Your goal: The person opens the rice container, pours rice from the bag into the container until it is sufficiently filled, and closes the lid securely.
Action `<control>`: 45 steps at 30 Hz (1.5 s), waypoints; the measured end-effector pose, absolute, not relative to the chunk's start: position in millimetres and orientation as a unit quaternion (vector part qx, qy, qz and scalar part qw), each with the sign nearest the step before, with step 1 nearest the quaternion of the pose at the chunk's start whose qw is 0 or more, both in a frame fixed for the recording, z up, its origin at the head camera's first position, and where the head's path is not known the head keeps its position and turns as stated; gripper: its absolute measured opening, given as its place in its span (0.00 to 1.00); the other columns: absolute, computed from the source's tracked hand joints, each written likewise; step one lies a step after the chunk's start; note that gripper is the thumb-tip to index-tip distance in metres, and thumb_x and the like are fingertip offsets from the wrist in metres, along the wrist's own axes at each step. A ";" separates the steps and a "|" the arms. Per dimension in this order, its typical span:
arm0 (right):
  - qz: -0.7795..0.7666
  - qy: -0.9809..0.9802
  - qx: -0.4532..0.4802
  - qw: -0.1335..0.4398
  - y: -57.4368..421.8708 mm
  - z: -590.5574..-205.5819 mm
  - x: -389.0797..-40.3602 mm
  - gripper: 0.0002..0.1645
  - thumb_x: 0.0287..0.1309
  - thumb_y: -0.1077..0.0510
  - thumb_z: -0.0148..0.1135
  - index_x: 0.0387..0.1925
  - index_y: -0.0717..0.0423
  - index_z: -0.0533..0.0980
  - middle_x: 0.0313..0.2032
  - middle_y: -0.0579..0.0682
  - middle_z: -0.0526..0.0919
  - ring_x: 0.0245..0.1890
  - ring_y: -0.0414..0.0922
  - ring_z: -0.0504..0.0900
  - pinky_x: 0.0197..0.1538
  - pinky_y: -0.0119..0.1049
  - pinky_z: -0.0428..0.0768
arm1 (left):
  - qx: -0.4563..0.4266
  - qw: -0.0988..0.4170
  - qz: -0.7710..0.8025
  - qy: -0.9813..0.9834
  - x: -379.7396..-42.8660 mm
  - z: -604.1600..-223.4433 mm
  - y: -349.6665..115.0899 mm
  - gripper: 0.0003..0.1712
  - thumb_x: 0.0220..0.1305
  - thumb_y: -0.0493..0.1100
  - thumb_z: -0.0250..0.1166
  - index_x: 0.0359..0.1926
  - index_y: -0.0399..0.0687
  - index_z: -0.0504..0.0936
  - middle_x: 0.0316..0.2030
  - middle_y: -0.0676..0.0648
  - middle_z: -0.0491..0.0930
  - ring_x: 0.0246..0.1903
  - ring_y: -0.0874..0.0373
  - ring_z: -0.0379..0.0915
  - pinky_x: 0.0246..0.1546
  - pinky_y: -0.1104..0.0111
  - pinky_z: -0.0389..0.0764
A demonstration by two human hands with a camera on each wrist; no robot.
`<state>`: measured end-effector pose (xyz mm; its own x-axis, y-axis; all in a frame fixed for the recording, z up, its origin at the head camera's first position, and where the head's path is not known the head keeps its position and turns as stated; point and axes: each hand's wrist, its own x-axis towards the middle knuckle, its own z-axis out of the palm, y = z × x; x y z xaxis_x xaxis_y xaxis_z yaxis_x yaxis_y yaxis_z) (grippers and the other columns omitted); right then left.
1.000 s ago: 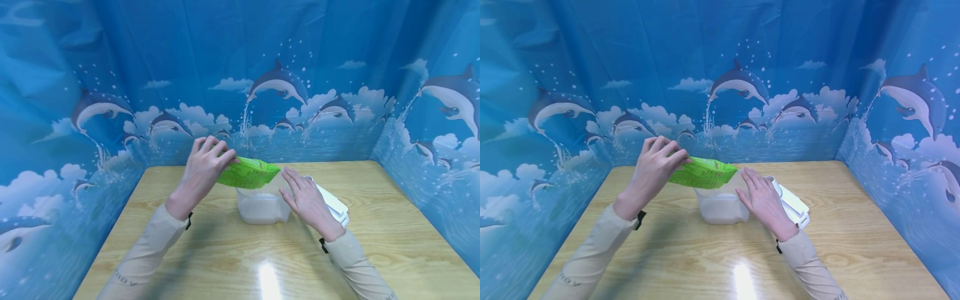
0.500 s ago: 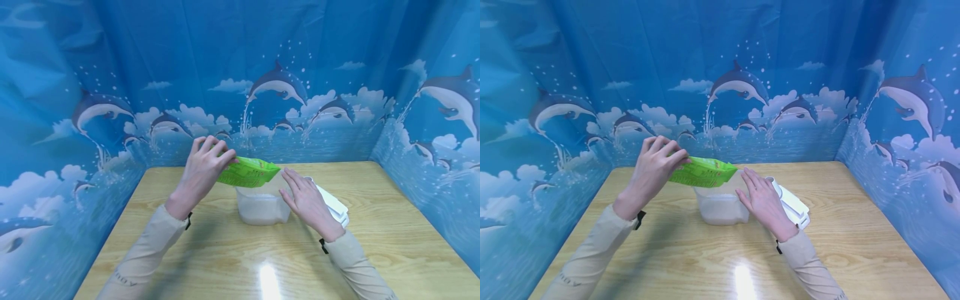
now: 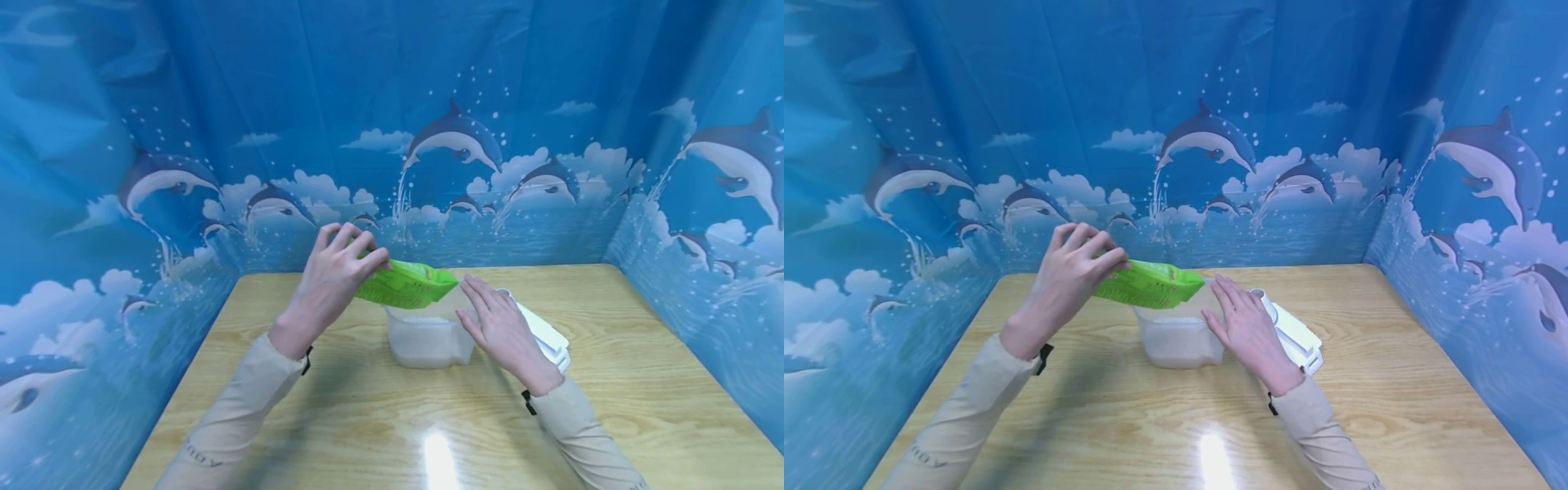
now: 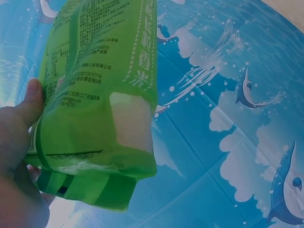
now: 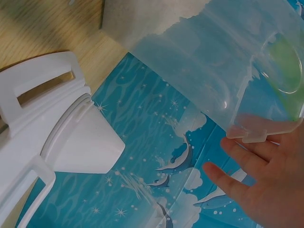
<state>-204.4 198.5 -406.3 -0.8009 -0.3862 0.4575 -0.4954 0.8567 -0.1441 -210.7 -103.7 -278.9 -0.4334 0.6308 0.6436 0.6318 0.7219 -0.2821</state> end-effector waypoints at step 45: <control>0.136 -0.941 0.232 0.208 197.9 -406.3 -204.9 0.36 0.77 0.41 0.47 0.74 0.61 0.64 0.74 0.58 0.64 0.74 0.56 0.63 0.71 0.63 0.64 | -0.395 0.381 0.027 -0.836 -211.2 -282.1 -104.1 0.08 0.71 0.51 0.62 0.39 0.55 0.83 0.37 0.50 0.79 0.45 0.50 0.71 0.58 0.50 0.69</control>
<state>-204.9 197.9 -406.3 -0.8061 -0.3797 0.4538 -0.4925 0.8557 -0.1589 -211.2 -104.1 -282.1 -0.3988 0.6806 0.6147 0.6392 0.6869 -0.3459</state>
